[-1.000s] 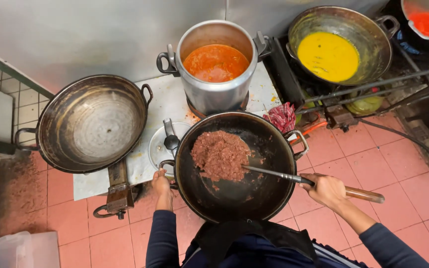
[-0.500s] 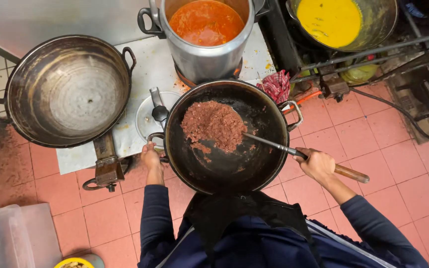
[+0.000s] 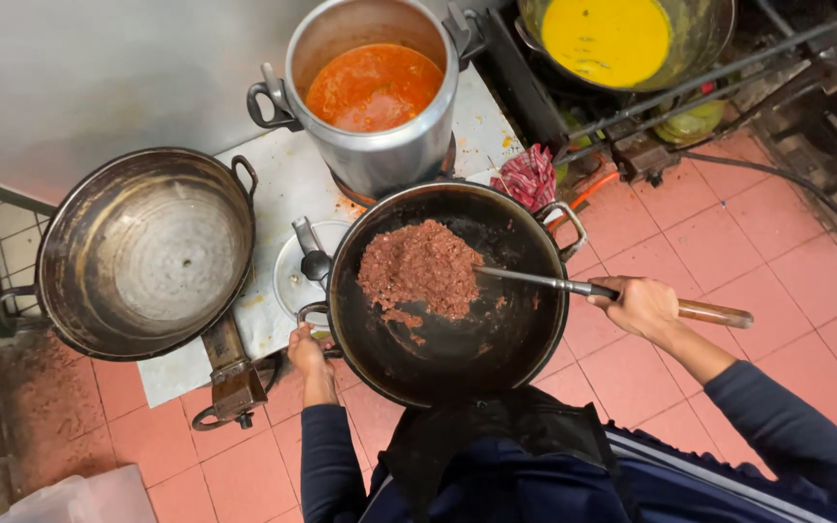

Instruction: The recorder stirs various sauces in large woks, washes a blender jar in a sink, and transfers ingredients between pots in a large kitchen.

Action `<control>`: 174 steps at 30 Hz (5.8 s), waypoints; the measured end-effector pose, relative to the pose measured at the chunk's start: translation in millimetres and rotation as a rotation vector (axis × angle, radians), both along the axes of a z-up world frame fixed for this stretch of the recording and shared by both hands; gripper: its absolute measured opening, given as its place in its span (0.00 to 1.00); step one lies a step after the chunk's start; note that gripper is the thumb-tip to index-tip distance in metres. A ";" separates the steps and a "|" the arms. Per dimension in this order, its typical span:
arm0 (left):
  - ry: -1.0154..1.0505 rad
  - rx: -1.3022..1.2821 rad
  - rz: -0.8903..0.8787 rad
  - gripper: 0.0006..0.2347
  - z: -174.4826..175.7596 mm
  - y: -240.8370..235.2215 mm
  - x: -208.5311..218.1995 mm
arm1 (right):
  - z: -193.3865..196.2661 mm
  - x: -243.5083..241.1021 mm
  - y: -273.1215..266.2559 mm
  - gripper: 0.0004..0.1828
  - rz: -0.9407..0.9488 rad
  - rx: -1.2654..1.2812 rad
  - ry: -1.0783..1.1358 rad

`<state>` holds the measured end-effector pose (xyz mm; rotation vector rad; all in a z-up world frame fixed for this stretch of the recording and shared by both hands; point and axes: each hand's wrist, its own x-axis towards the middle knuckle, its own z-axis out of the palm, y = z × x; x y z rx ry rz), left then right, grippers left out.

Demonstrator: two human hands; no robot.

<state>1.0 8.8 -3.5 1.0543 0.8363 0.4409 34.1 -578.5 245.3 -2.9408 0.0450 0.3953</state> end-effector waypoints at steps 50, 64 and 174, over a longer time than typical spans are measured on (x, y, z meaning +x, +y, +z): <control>0.093 -0.046 0.017 0.09 6.0 -5.6 -1.0 | 220.7 174.8 53.7 0.15 0.537 -0.419 -0.961; 0.083 -0.017 -0.005 0.11 13.4 -2.6 -7.6 | 40.3 65.0 22.5 0.19 0.464 -0.624 -0.127; 0.084 -0.082 0.035 0.08 6.4 -9.2 4.4 | 206.6 270.4 32.7 0.25 0.144 0.131 0.086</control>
